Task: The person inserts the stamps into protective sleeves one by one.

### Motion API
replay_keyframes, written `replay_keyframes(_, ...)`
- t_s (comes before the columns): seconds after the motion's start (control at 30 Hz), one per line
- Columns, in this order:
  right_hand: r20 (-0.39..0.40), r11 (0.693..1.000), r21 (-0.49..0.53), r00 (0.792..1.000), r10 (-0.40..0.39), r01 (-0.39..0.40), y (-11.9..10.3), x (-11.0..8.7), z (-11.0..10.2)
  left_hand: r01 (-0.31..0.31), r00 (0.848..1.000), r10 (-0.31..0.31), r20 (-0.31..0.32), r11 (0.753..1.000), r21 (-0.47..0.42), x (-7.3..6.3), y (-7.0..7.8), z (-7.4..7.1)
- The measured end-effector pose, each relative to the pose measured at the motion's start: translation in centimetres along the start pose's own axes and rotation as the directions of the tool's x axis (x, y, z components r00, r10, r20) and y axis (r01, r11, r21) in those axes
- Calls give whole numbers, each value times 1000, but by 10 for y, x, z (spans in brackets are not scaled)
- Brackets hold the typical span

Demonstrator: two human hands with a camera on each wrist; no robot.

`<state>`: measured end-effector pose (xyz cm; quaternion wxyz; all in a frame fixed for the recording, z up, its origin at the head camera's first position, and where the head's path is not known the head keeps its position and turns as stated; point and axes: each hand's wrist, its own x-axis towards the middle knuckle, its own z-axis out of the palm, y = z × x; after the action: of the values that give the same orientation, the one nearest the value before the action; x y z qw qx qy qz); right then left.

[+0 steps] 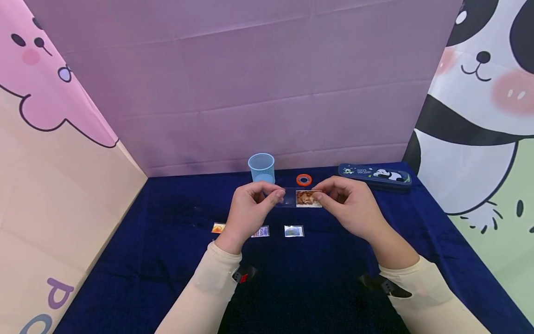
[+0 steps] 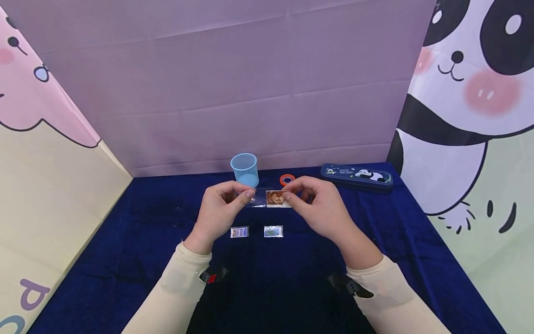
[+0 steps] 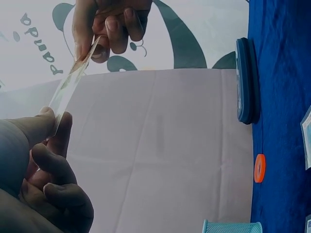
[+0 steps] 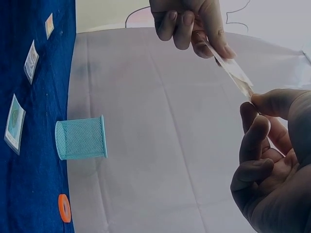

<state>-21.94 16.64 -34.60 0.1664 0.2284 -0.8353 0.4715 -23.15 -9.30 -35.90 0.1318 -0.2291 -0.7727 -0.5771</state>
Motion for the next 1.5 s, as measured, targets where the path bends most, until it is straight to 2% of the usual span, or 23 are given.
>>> replay_keyframes(0.63, 21, 1000, 22, 1000, -6, 5, -1, 1, 1, -3, 1000, 3, -18, 1000, 1, -1, 2, 3)
replay_keyframes(0.93, 15, 1000, -13, 1000, 18, -17, 0, 1, -4, -13, 999, 13, -33, 1000, -4, 0, 2, 1)
replay_keyframes(1.5, 46, 999, 24, 998, 41, -42, -1, -1, -2, -16, 1000, 16, -9, 1000, -15, -1, 3, 3)
